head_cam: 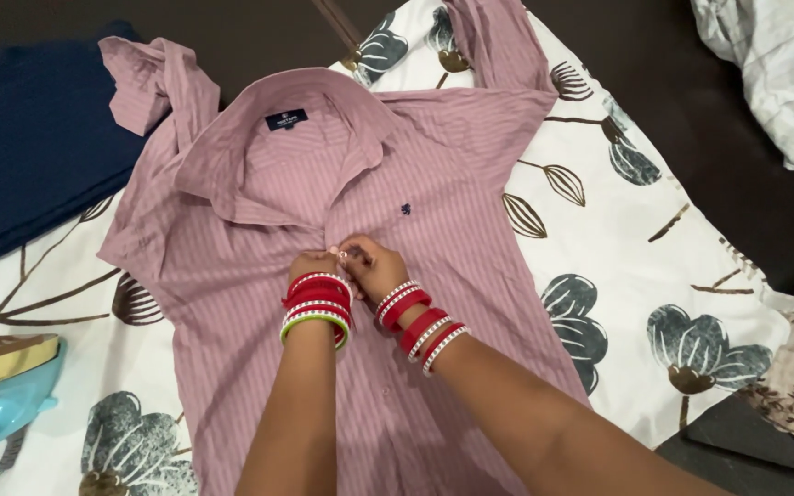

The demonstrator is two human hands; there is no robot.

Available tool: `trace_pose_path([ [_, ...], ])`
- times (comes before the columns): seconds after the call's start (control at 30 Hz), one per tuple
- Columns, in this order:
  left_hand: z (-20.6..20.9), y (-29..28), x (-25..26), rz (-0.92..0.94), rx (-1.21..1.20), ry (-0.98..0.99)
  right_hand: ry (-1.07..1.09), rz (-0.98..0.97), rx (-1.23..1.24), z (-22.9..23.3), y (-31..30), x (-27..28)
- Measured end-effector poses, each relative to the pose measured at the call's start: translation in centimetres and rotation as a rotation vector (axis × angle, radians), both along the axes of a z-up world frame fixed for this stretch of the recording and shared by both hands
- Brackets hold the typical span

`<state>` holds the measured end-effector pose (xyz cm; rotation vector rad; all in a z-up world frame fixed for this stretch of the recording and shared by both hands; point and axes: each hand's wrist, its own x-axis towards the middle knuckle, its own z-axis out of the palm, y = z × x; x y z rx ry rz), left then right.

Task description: Iron a pink button-up shirt on a floral patterned bed sheet.

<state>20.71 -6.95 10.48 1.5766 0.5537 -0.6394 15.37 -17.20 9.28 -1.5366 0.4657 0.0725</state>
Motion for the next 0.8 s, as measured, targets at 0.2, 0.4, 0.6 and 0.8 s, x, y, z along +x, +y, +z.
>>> trace_pose_path([
  [0.2, -2.1, -0.2, -0.5, 0.033, 0.066, -0.099, 0.001, -0.048, -0.269, -2.5, 0.3, 0.5],
  [0.4, -2.0, 0.2, -2.6, -0.196, 0.566, -0.357, -0.163, -0.04, -0.437, -5.2, -0.3, -0.2],
  [0.6, -7.0, 10.1, -7.7, -0.286, 1.246, -0.773, -0.344, -0.108, -0.858, -5.7, -7.2, -5.4],
  [0.8, -3.0, 18.2, -10.4, 0.078, 1.368, -0.282, 0.2, -0.281, -1.545, -1.0, -14.9, -11.4],
])
